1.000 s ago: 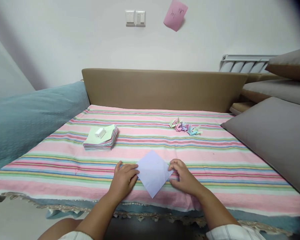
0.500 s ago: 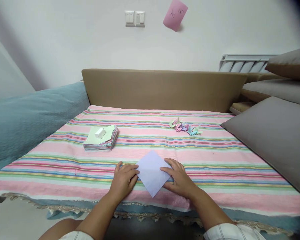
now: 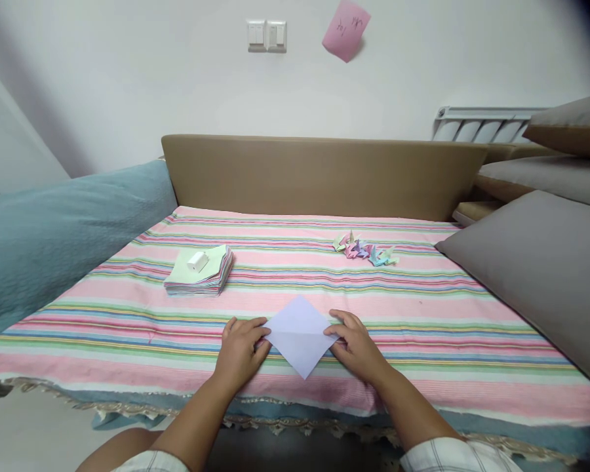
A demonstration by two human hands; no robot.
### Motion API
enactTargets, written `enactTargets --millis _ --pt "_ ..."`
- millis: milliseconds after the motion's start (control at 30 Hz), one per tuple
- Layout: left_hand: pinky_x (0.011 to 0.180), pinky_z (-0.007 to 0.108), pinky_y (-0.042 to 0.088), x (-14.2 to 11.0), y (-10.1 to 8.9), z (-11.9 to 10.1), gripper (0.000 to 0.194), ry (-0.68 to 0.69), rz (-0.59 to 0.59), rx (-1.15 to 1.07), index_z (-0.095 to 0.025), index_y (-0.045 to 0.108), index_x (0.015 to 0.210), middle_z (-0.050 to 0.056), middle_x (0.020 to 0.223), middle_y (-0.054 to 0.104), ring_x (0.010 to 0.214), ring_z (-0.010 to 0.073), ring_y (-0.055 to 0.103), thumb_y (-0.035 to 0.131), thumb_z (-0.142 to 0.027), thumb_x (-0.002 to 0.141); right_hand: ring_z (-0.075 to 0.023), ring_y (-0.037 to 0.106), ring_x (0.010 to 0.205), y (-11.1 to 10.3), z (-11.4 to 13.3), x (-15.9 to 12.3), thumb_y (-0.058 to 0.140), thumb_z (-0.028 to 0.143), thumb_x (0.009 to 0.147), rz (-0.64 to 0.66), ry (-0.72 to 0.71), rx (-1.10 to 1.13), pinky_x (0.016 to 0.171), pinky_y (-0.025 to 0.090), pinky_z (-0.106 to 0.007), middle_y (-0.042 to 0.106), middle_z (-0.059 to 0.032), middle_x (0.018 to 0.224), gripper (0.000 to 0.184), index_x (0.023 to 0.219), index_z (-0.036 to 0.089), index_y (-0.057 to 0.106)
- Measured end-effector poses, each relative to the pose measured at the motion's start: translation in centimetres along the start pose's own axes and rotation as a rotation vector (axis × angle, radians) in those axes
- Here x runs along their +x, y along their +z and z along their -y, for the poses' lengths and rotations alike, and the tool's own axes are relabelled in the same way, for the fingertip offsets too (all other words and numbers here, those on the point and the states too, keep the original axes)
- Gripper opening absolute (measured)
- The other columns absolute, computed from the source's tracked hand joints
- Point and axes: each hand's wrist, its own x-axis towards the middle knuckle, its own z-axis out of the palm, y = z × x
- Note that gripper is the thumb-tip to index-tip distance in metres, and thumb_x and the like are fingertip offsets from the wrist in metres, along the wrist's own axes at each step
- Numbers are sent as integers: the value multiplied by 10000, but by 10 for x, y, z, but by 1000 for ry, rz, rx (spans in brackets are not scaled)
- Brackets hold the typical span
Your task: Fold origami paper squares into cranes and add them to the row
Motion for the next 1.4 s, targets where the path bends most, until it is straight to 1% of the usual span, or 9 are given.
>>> enactTargets --millis 167,300,467,900,1033,1100,1167,1267,1400 --pt "906 467 377 3 0 1 149 -19 -10 13 -271 682 863 28 1087 672 943 226 596 543 -258 810 -270 381 1222 -1 0 0 535 180 723 -29 14 18 975 346 -450 476 -87 1282 201 868 226 666" --pt "887 446 386 5 -3 1 160 -48 30 -22 -272 681 811 17 1096 666 976 224 581 523 -290 832 -271 376 1227 -4 3 0 533 271 788 -29 40 53 983 345 -444 472 -91 1284 154 842 226 670" --pt "887 450 378 5 -6 1 235 -102 39 -21 -228 643 703 39 1121 651 993 236 570 517 -378 834 -272 373 1230 -4 4 1 447 402 863 -29 98 79 986 344 -446 486 -99 1269 288 806 216 660" --pt "868 424 396 8 -3 0 257 -173 20 36 -213 570 599 25 1121 652 1003 248 579 551 -371 800 -256 439 1159 2 1 4 445 370 859 -143 178 -18 966 363 -416 546 -123 1157 264 692 199 555" --pt "864 427 399 8 -2 0 200 -168 13 41 -215 572 644 32 1111 656 980 247 584 571 -357 785 -265 452 1142 5 -2 4 488 356 832 -161 175 -64 943 381 -420 559 -124 1136 228 665 203 522" --pt "850 423 410 8 -1 1 131 -175 0 40 -219 598 743 43 1097 660 948 244 594 586 -345 772 -265 464 1128 6 -3 4 507 347 817 -172 170 -78 932 391 -424 570 -116 1120 193 687 206 525" --pt "854 433 409 7 -1 1 148 -175 -19 47 -220 608 865 54 1099 658 933 246 598 592 -330 767 -263 473 1116 7 -3 4 524 338 806 -192 158 -81 925 400 -423 576 -108 1110 148 740 207 539" --pt "947 498 328 5 0 -6 175 -95 -54 74 -243 603 966 48 1143 642 990 250 580 557 -287 803 -253 477 1117 8 -2 3 532 318 807 -222 109 -86 933 404 -411 566 -105 1139 149 889 199 569" --pt "1047 515 183 -1 5 -25 173 130 -70 60 -267 614 988 31 1134 653 1054 232 551 512 -294 852 -240 477 1120 11 0 1 493 266 843 -217 -9 -141 933 398 -406 562 -92 1176 206 1020 204 579"
